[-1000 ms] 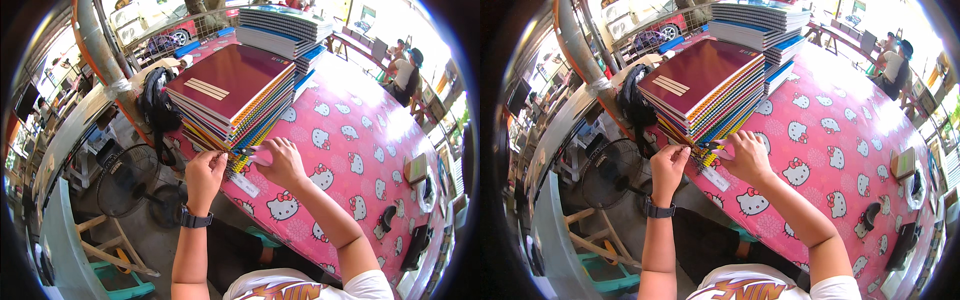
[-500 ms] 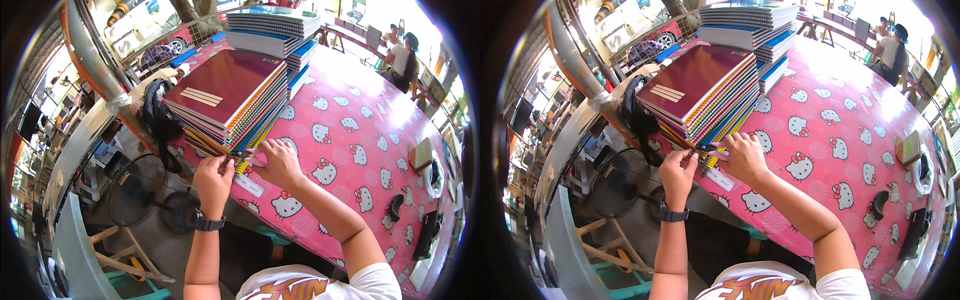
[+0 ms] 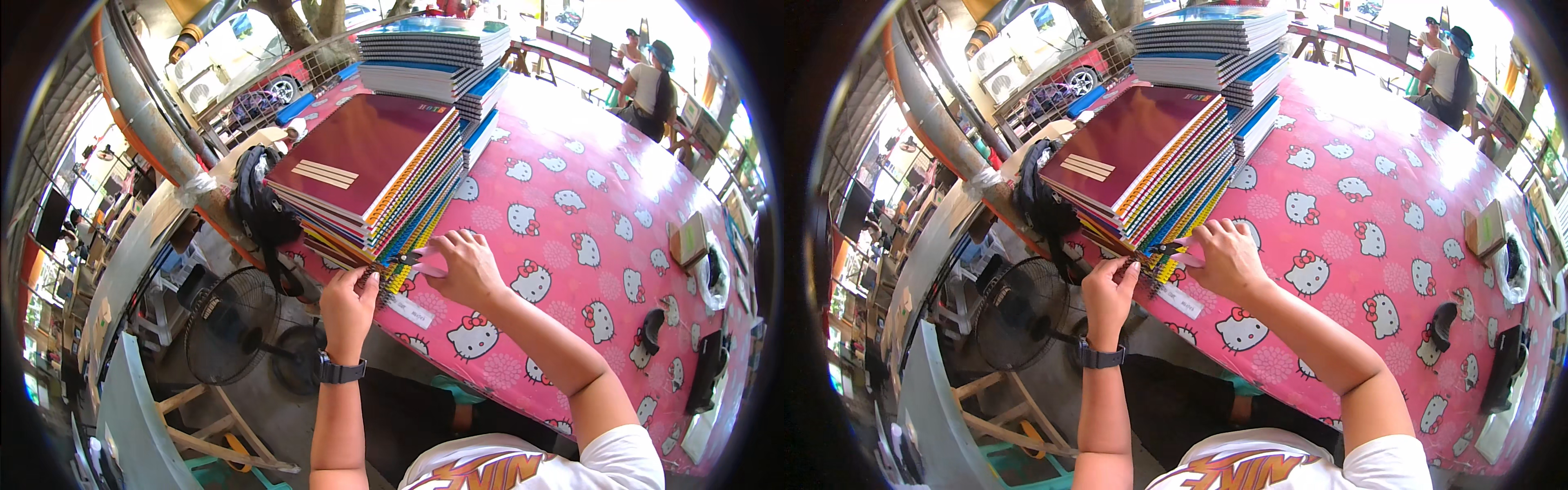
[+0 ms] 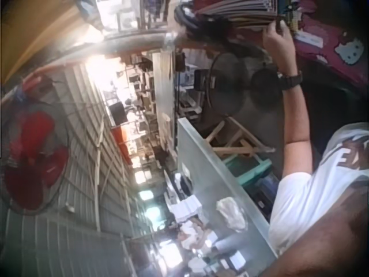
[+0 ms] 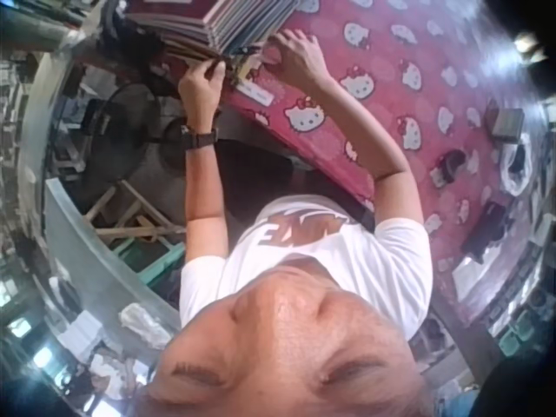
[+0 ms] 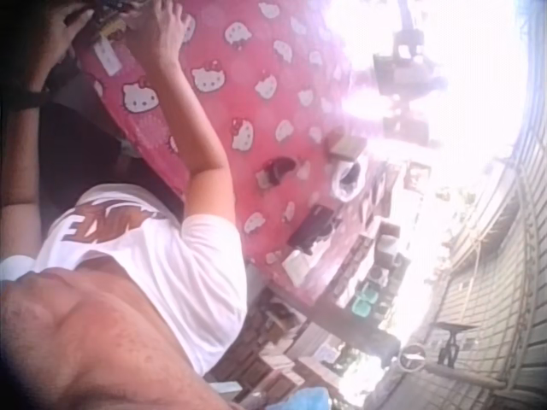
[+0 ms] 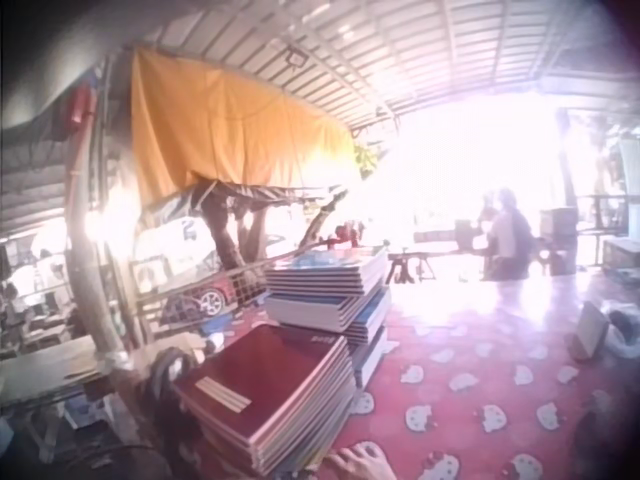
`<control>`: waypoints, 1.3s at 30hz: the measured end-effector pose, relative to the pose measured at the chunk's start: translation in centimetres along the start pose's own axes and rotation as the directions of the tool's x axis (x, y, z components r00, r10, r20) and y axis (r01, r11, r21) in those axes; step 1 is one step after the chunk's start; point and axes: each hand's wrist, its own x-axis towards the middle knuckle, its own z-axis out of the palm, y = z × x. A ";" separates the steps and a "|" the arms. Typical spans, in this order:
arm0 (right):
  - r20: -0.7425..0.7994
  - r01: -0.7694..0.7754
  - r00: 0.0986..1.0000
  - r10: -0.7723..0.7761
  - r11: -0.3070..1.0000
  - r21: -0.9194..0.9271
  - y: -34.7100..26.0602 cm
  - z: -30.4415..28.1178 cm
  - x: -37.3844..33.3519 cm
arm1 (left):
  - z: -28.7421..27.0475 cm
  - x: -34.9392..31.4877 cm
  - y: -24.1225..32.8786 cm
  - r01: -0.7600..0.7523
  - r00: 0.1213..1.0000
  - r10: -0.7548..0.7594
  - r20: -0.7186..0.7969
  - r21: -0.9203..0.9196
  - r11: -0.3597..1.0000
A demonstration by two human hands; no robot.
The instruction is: The person uses a pair of small pink shears to trim or adjust the spiral bindings and covers of a stack of notebooks on a pink Hello Kitty themed table.
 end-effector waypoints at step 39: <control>0.212 -0.192 0.965 0.155 0.967 0.165 0.1 1.6 -0.9 | 1.4 -1.5 0.7 -0.038 0.995 0.053 -0.081 0.169 0.985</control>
